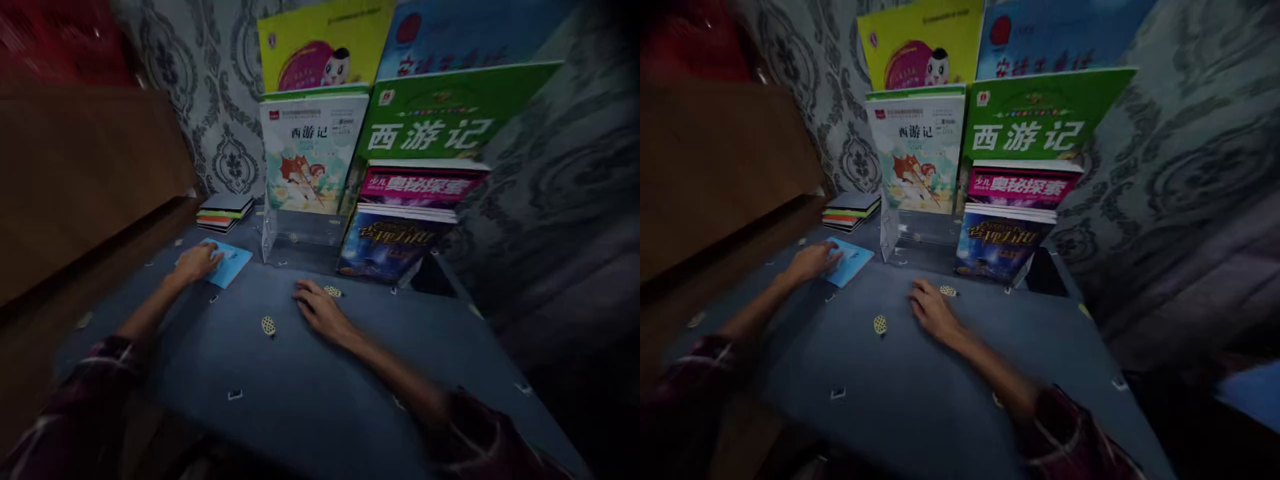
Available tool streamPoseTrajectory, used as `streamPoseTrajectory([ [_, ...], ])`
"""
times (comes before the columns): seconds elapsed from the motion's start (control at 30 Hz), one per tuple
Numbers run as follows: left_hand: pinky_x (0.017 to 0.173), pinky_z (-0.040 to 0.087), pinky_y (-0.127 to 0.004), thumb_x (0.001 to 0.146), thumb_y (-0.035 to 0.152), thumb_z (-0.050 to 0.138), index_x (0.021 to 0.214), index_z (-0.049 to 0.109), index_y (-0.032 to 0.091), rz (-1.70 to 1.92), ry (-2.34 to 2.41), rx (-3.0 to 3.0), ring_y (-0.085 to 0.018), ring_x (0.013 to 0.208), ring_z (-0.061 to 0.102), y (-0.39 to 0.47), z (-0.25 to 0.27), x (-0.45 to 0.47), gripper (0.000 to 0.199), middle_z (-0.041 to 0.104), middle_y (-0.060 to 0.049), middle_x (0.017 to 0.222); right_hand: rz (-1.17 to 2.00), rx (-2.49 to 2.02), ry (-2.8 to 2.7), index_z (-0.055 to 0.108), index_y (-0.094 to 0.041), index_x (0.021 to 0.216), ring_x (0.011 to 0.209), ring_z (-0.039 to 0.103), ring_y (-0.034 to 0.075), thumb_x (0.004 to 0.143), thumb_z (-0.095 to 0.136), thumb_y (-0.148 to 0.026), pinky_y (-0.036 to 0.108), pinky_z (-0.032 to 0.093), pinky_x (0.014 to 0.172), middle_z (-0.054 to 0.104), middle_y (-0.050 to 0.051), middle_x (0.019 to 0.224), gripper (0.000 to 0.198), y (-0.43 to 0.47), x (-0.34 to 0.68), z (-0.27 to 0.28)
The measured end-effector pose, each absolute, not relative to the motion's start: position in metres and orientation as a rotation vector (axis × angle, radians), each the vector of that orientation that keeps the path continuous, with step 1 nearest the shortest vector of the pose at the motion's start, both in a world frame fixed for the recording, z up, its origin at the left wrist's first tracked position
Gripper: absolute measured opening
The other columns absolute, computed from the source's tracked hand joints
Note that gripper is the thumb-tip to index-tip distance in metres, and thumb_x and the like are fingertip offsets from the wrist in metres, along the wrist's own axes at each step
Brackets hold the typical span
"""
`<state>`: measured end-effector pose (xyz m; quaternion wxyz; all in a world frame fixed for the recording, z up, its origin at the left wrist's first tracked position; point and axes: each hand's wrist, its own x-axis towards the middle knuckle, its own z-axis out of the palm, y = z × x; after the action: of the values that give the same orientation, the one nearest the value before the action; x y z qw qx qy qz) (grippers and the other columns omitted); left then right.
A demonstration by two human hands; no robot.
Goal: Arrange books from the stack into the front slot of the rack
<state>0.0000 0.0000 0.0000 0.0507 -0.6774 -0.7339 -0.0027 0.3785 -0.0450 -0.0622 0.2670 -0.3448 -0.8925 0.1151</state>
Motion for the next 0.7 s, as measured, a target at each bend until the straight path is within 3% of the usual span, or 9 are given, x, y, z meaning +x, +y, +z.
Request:
streamPoseTrajectory([
  [0.17,0.103,0.048,-0.048,0.096,0.063,0.038,0.154,0.041,0.015,0.024,-2.529,-1.898,-0.039,0.134,0.054,0.022,-0.003,-0.020,0.075,0.053,-0.023,0.148,0.123,-1.048,-2.427,0.068,-0.019,0.122,0.128,0.062,0.031,0.100,0.046,-0.020,0.056,0.046,0.109,0.066,0.017,0.140,0.031,-0.061,0.407,-0.059],
  [0.47,0.107,0.044,-0.048,0.089,0.072,0.041,0.150,0.051,0.019,-0.036,-2.458,-2.016,-0.041,0.129,0.055,-0.020,-0.009,-0.011,0.081,0.060,-0.019,0.139,0.077,-1.303,-2.394,0.065,-0.019,0.130,0.138,0.055,0.031,0.103,0.042,-0.029,0.058,0.040,0.115,0.064,0.016,0.143,0.036,-0.088,0.456,-0.054],
  [0.7,0.102,0.046,-0.047,0.084,0.078,0.046,0.145,0.058,0.022,-0.186,-2.363,-2.144,-0.035,0.112,0.058,-0.079,-0.009,0.033,0.083,0.063,-0.014,0.118,0.157,-1.298,-2.373,0.066,-0.020,0.129,0.139,0.054,0.032,0.103,0.041,-0.031,0.060,0.039,0.115,0.064,0.015,0.143,0.037,-0.090,0.454,-0.051],
])
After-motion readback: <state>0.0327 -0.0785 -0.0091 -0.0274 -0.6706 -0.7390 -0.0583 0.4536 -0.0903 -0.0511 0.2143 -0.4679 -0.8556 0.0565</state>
